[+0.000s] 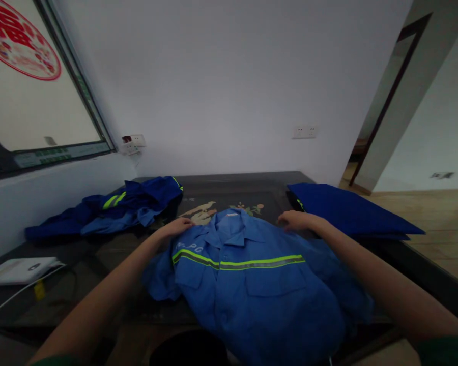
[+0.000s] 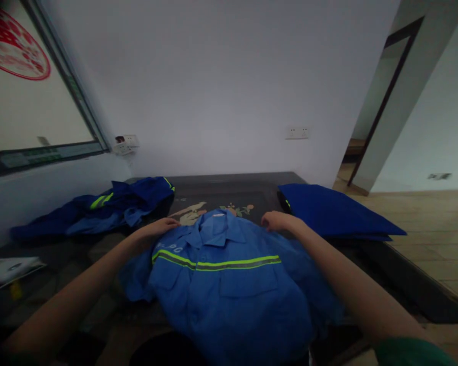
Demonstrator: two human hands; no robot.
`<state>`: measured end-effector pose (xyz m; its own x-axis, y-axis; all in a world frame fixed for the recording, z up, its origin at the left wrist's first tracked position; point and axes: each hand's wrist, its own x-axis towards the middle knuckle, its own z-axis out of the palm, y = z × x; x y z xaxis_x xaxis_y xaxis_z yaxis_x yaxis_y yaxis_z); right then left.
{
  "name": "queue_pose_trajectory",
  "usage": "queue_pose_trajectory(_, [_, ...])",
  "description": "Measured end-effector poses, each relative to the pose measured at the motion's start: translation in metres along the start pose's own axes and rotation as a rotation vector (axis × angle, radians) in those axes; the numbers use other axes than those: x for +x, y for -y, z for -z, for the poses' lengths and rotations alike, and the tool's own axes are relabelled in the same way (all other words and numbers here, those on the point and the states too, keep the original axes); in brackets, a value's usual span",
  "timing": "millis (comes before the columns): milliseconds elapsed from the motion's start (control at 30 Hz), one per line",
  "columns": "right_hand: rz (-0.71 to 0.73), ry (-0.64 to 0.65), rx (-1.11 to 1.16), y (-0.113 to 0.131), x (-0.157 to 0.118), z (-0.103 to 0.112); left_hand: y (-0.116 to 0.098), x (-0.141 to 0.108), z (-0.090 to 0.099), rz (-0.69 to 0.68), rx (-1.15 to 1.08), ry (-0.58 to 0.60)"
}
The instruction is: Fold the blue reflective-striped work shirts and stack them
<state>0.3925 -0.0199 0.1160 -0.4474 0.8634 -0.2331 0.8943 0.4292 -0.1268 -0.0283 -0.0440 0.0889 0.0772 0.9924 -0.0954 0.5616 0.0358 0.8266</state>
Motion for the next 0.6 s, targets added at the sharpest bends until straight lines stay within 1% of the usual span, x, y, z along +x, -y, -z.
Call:
queue_pose_trajectory(67, [0.057,-0.072,0.039,0.005,0.015,-0.011,0.018,0.004,0.005,0.062,0.023,0.02])
queue_pose_trajectory(133, [0.079,-0.133,0.091,0.014,0.031,-0.016,0.027,0.009,0.008,0.132,0.011,0.041])
queue_pose_trajectory(233, [0.029,-0.182,0.133,0.028,0.052,-0.025,0.028,0.017,0.008,0.214,-0.046,0.096])
queue_pose_trajectory(333, [-0.056,-0.234,0.153,0.036,0.064,-0.037,0.022,0.023,0.004,0.236,-0.092,0.146])
queue_pose_trajectory(400, [-0.085,-0.273,0.184,0.036,0.065,-0.041,0.016,0.025,0.002,0.207,-0.126,0.144])
queue_pose_trajectory(467, [-0.088,-0.321,0.222,0.033,0.059,-0.038,0.01,0.027,0.005,0.122,-0.173,0.111])
queue_pose_trajectory(533, [-0.088,-0.392,0.245,0.027,0.049,-0.029,0.0,0.027,0.012,-0.01,-0.209,0.029])
queue_pose_trajectory(600, [-0.096,-0.487,0.245,0.022,0.037,-0.013,-0.014,0.025,0.023,-0.142,-0.178,-0.083])
